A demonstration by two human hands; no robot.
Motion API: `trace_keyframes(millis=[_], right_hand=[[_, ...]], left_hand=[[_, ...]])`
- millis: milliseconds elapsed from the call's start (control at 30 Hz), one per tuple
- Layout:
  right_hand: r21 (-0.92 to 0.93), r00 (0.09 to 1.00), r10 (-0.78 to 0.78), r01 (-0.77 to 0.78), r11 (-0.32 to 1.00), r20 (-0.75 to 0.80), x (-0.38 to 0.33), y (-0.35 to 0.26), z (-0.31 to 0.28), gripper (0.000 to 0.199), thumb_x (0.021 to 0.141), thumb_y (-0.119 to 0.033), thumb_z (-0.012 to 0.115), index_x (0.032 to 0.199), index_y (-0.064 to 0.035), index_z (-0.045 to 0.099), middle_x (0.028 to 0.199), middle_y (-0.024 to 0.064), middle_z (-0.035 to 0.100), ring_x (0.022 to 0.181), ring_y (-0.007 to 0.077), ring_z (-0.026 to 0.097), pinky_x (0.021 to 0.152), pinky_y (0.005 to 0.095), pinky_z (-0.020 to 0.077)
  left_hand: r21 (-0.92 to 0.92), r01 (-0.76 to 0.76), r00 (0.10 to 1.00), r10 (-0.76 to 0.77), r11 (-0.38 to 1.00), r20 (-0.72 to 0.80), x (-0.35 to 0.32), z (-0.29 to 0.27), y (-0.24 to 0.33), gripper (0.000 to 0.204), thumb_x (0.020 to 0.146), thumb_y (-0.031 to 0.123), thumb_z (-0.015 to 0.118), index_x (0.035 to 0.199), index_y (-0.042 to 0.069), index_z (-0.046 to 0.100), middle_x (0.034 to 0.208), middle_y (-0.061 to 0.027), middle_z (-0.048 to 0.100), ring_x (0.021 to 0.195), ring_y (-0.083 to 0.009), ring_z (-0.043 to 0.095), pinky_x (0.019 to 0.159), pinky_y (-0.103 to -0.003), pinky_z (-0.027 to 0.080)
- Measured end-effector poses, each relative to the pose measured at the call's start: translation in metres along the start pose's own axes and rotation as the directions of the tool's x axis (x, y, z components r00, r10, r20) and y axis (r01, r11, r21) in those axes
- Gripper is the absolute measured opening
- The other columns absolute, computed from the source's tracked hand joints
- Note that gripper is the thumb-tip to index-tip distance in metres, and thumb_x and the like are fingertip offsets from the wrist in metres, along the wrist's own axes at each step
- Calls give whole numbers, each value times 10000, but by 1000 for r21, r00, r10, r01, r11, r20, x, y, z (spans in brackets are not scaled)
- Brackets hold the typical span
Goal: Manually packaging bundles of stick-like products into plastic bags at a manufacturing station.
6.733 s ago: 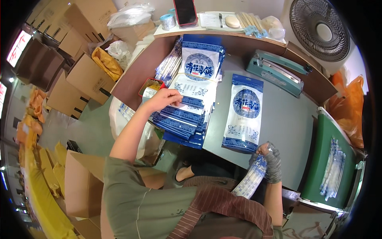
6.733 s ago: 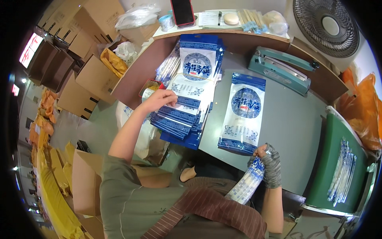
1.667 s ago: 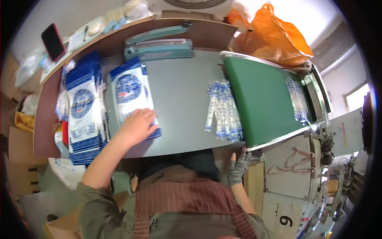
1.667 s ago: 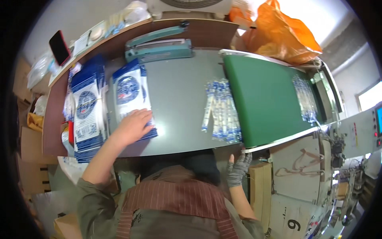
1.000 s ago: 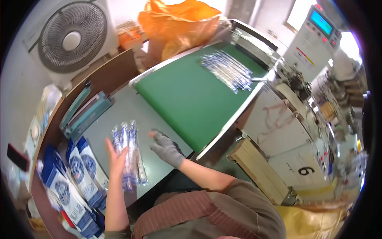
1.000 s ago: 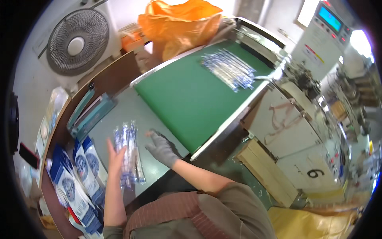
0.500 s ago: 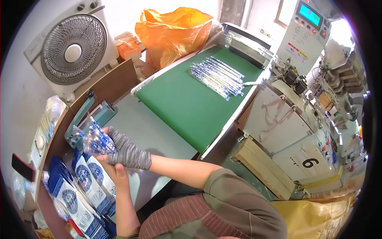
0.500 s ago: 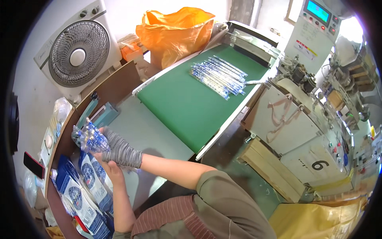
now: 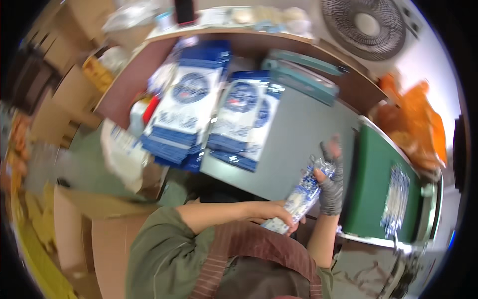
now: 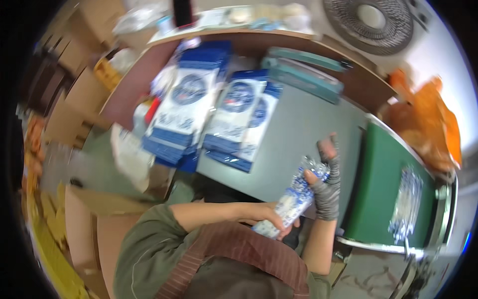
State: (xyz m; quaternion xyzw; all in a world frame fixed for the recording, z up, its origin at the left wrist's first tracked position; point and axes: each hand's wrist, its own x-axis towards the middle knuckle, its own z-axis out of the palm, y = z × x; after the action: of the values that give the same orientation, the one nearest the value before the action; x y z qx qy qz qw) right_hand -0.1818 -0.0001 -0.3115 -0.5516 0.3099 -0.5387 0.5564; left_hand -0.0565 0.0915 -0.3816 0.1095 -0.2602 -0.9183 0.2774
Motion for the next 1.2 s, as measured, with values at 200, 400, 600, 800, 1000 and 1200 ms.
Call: trace_keyframes(millis=[200, 400, 600, 800, 1000, 1200], right_hand=[[212, 757, 562, -641, 737, 335, -16, 67, 9, 149, 755, -93, 638, 851, -27, 545, 792, 130, 613, 641, 202, 604, 603, 333, 535], [187, 759, 565, -637, 748, 323, -12, 61, 37, 167, 752, -98, 644, 875, -32, 553, 770, 117, 603, 632, 194, 598, 581, 315, 527], [168, 777, 539, -608, 776, 325, -9, 60, 50, 170, 748, -98, 651, 877, -34, 561, 770, 109, 610, 652, 192, 606, 606, 312, 528], [130, 771, 546, -609, 783, 327, -9, 61, 60, 175, 750, -103, 655, 876, -38, 553, 785, 101, 608, 670, 175, 597, 612, 300, 520], [146, 774, 543, -609, 780, 327, -12, 61, 57, 147, 760, -95, 651, 866, -39, 566, 791, 101, 618, 688, 165, 597, 633, 298, 522], [162, 778, 541, -607, 778, 320, -13, 57, 53, 149, 758, -94, 651, 867, -40, 564, 797, 101, 619, 679, 162, 594, 628, 292, 519]], left_hand=[[847, 97, 843, 409, 522, -349, -95, 17, 44, 339, 830, 229, 629, 1078, 20, 529, 967, -110, 608, 915, -203, 597, 800, -317, 468], [285, 886, 423, 888, -365, -178, -280, -43, 88, 454, 737, -78, 448, 1175, 22, 520, 1296, -115, 475, 1217, -294, 426, 1010, -354, 366], [344, 842, 485, 863, -416, -143, -305, -52, 95, 328, 783, -14, 483, 1098, 25, 568, 1155, -110, 570, 995, -264, 588, 842, -335, 482], [870, 453, 627, 763, -193, -157, -307, -60, 172, 116, 718, 18, 652, 712, 32, 537, 811, -74, 583, 783, -241, 588, 726, -305, 464], [865, 258, 642, 592, 431, -487, -314, -81, 201, 155, 768, 2, 671, 743, 36, 522, 743, -8, 551, 766, -84, 536, 705, -211, 425], [754, 526, 615, 437, 393, -656, -308, -60, 218, 164, 806, 34, 615, 967, 0, 612, 815, 19, 565, 740, -60, 507, 669, -203, 420]])
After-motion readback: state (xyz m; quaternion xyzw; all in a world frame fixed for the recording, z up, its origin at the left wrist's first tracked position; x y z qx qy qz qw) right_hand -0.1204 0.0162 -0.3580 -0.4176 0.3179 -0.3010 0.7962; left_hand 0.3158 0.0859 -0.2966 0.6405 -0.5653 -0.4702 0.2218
